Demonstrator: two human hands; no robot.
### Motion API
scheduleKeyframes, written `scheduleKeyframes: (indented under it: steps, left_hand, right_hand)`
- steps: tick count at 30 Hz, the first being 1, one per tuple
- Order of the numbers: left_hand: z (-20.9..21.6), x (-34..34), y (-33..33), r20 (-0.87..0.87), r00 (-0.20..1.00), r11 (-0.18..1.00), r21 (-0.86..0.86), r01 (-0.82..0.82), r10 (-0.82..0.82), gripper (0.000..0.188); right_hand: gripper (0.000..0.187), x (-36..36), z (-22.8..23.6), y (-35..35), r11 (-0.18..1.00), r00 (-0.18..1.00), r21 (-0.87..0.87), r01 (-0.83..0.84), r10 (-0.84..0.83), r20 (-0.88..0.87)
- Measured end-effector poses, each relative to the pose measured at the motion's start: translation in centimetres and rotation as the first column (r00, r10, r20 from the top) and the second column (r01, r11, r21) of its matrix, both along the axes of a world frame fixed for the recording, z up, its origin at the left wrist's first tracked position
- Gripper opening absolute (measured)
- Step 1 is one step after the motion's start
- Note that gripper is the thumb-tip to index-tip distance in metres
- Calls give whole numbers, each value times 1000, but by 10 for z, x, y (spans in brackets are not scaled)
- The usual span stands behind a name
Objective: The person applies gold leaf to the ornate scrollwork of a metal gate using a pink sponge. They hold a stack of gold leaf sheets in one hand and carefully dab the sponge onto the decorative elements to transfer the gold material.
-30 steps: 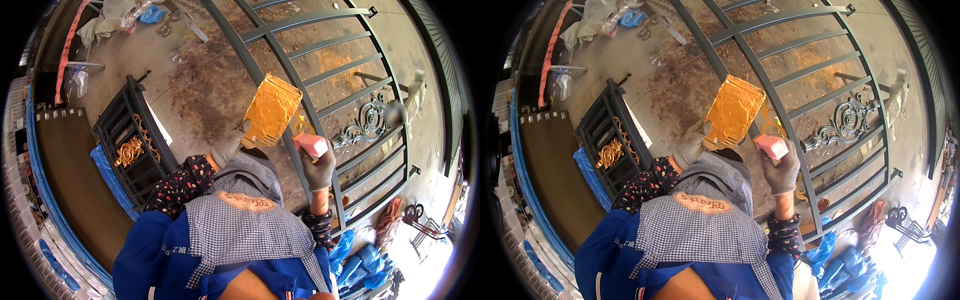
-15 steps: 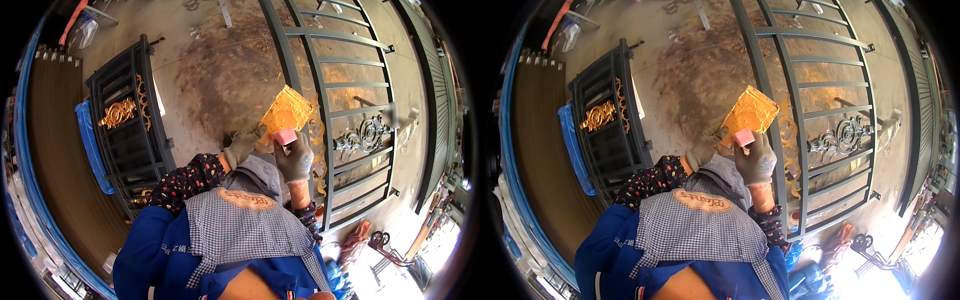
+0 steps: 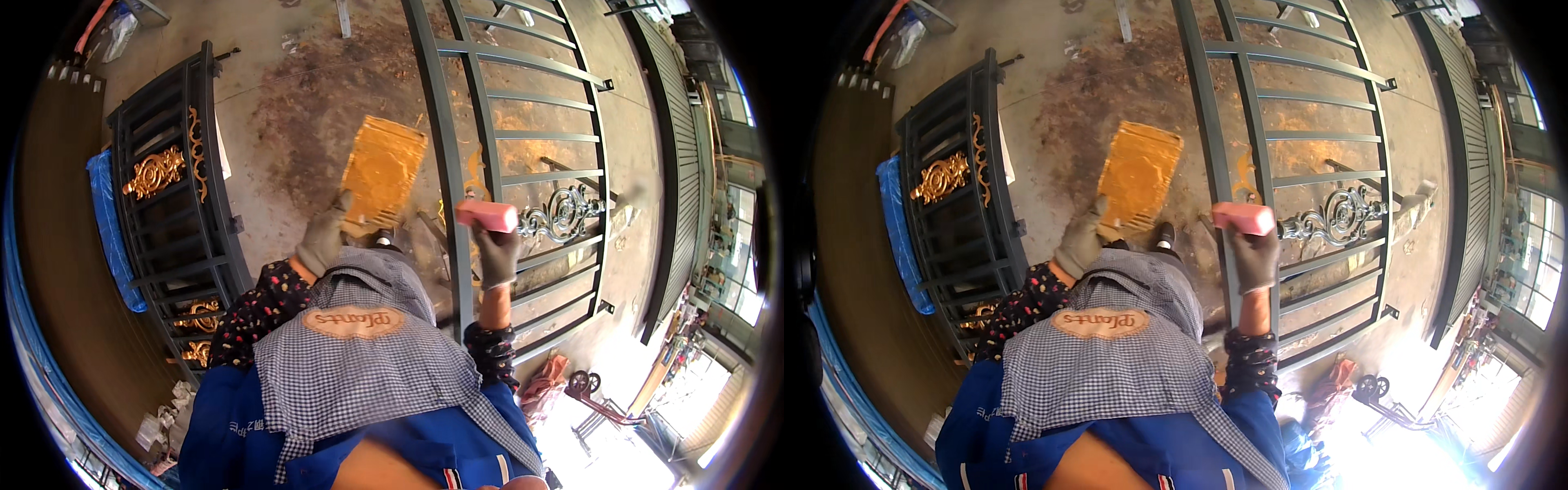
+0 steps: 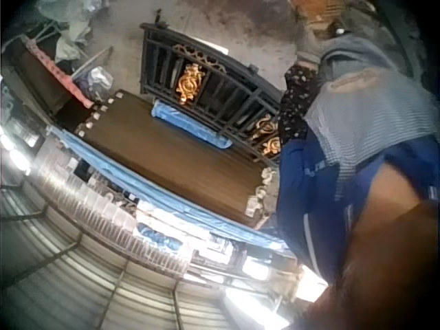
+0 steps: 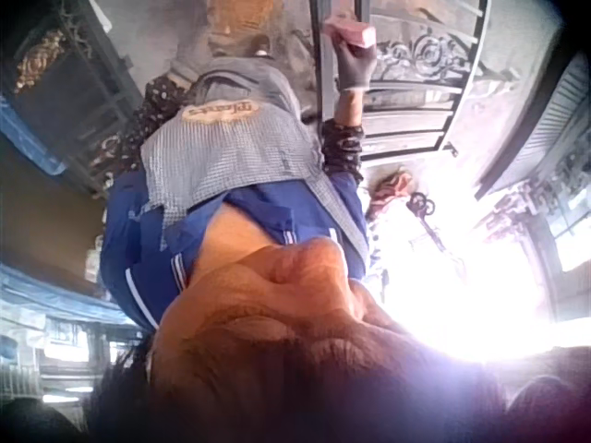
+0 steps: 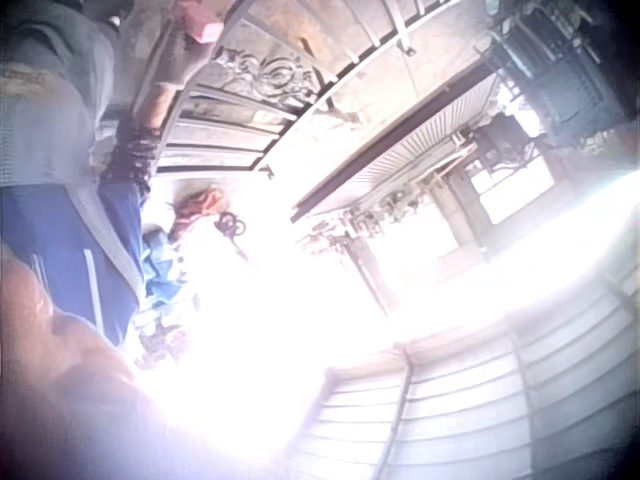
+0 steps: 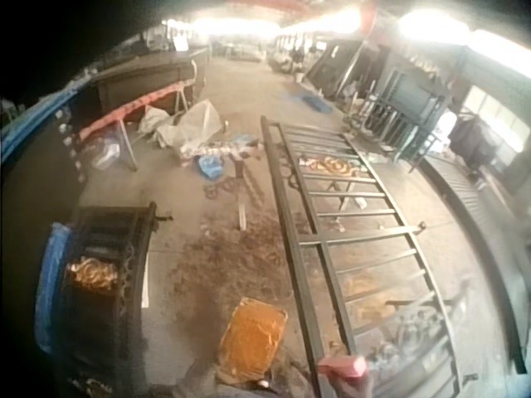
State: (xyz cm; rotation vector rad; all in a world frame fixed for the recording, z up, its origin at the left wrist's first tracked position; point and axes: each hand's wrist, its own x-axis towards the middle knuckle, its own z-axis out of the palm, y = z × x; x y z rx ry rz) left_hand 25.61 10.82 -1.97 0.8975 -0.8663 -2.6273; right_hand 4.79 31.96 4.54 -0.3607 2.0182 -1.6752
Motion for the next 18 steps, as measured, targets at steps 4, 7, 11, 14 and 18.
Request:
scheduleKeyframes:
  steps: [4,7,11,14,18]
  left_hand:
    - [1,6,4,-63,990,990,67,-123,127,58]
    - [-6,16,9,-87,983,985,66,-159,164,62]
    - [16,15,25,-42,971,971,14,-237,237,64]
    - [28,9,36,-13,972,969,-73,-234,234,64]
    - [32,3,47,-12,974,966,-121,-227,227,65]
  right_hand:
    - [28,-71,-67,71,967,995,249,45,-21,-97]
    - [36,-96,-117,83,889,934,450,-81,225,-276]
    - [38,-105,-125,57,775,835,580,-251,476,-275]
    - [40,-113,-141,60,738,791,589,-328,556,-255]
    - [44,-118,-149,60,706,692,571,-419,655,-303]
